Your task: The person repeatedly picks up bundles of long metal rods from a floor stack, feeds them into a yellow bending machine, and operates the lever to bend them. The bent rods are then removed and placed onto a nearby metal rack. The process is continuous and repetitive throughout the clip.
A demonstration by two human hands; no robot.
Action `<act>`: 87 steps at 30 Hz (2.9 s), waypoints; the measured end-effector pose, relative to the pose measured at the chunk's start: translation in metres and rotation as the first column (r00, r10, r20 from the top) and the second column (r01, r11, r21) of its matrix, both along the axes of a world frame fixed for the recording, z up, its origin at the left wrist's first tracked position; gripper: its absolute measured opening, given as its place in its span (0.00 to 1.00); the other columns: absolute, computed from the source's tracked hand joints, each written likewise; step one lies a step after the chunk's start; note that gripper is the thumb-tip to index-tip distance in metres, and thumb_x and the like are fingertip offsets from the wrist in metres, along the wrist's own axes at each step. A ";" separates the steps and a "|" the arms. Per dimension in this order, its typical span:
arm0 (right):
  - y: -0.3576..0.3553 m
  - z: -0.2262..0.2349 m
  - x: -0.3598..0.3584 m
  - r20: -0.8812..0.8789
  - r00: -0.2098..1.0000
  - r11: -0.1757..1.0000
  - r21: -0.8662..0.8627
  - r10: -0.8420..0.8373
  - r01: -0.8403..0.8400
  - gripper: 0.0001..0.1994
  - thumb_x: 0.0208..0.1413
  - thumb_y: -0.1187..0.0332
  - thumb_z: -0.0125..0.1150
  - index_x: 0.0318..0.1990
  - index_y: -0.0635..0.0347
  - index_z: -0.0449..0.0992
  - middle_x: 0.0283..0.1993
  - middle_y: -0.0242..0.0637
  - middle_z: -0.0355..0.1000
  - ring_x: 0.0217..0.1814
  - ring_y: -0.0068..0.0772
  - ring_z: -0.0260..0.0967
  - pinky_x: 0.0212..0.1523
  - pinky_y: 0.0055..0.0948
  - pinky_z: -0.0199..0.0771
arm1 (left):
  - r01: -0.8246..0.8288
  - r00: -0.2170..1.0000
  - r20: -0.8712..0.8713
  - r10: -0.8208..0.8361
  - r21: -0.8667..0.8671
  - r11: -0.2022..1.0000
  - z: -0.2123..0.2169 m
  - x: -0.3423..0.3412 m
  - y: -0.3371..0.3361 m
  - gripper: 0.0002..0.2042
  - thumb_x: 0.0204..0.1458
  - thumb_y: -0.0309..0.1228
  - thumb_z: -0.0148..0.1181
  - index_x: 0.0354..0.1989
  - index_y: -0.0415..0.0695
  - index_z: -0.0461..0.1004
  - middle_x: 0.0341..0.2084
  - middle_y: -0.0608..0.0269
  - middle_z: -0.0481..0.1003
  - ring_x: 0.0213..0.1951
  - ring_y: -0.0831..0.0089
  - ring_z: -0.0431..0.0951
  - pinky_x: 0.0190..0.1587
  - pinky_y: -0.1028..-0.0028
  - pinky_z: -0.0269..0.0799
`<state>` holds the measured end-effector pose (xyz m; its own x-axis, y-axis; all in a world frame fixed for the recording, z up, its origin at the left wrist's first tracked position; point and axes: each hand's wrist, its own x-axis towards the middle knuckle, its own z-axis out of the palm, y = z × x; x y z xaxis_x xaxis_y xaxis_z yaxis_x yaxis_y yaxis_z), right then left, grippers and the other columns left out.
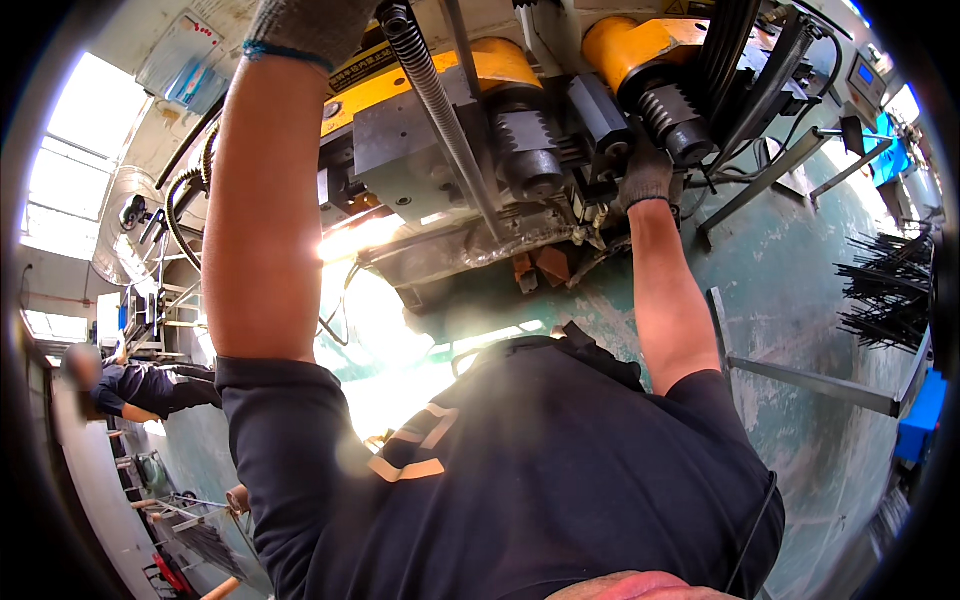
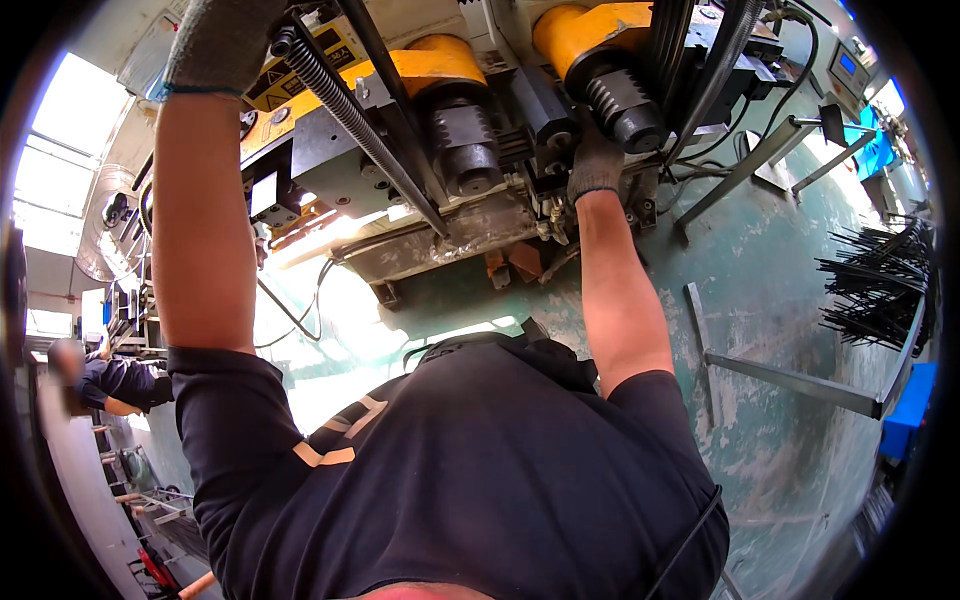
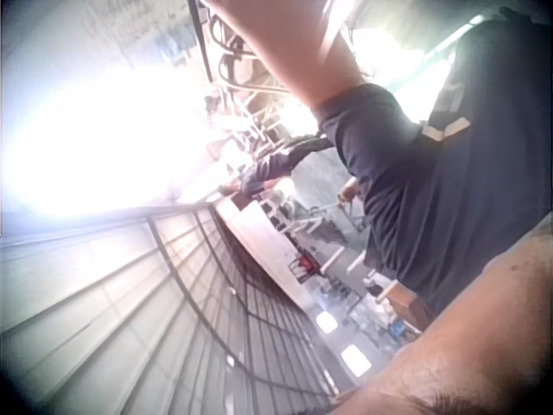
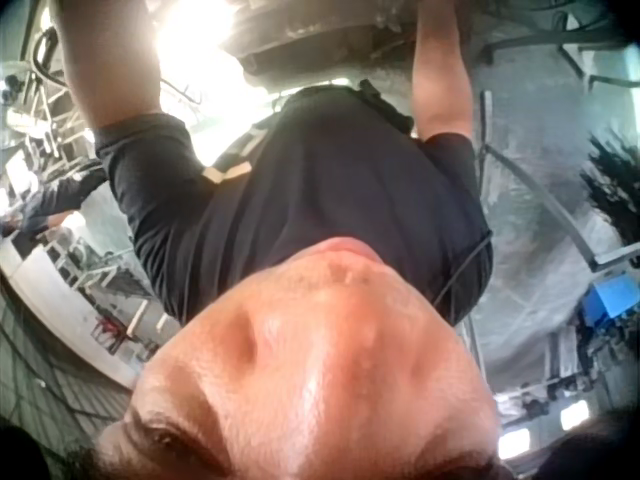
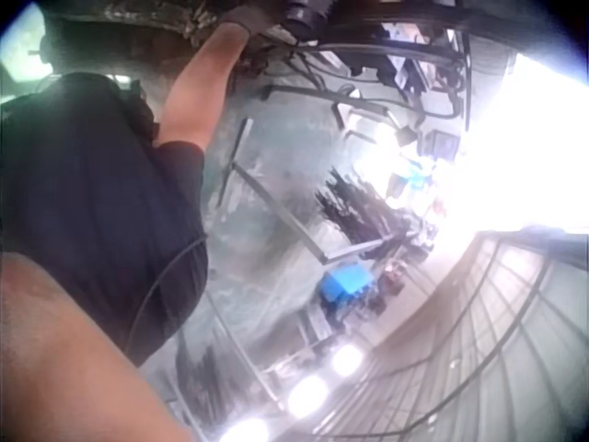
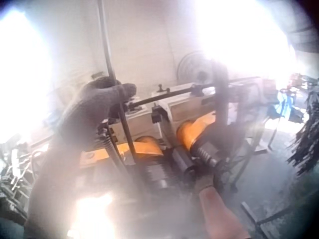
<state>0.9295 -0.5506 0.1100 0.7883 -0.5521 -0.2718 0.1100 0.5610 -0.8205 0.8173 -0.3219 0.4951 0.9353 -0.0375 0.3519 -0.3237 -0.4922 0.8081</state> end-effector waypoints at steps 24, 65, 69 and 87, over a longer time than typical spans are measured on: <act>0.001 -0.022 -0.027 0.178 0.973 0.960 0.210 0.147 -0.183 0.13 0.60 0.68 0.62 0.50 0.61 0.81 0.45 0.36 0.79 0.43 0.33 0.76 0.47 0.35 0.76 | 0.116 0.981 0.155 -0.113 -0.015 0.993 -0.002 0.063 0.061 0.27 0.55 0.30 0.69 0.60 0.30 0.68 0.38 0.59 0.81 0.43 0.72 0.82 0.50 0.71 0.76; -0.010 -0.031 -0.019 0.224 0.963 0.906 0.358 0.152 -0.226 0.06 0.62 0.73 0.59 0.45 0.59 0.78 0.39 0.34 0.77 0.40 0.35 0.77 0.43 0.36 0.81 | 0.044 0.983 0.184 0.003 -0.252 0.967 0.014 0.044 0.019 0.27 0.55 0.33 0.70 0.58 0.30 0.69 0.34 0.60 0.80 0.36 0.74 0.80 0.39 0.75 0.76; -0.020 -0.083 0.026 0.124 0.958 0.878 0.385 0.258 -0.286 0.12 0.65 0.67 0.55 0.50 0.63 0.79 0.41 0.39 0.78 0.40 0.36 0.77 0.42 0.36 0.82 | 0.029 0.978 0.209 0.020 -0.229 0.973 0.005 0.074 0.030 0.18 0.57 0.32 0.68 0.52 0.34 0.77 0.34 0.59 0.81 0.35 0.74 0.82 0.37 0.73 0.79; 0.000 0.045 -0.138 0.108 0.978 0.884 0.421 0.176 -0.206 0.16 0.66 0.65 0.60 0.57 0.63 0.75 0.55 0.37 0.77 0.57 0.35 0.74 0.56 0.35 0.76 | -0.092 0.904 0.408 0.128 -0.107 0.990 0.016 -0.056 -0.004 0.20 0.57 0.25 0.58 0.57 0.29 0.70 0.40 0.49 0.79 0.43 0.60 0.81 0.53 0.65 0.76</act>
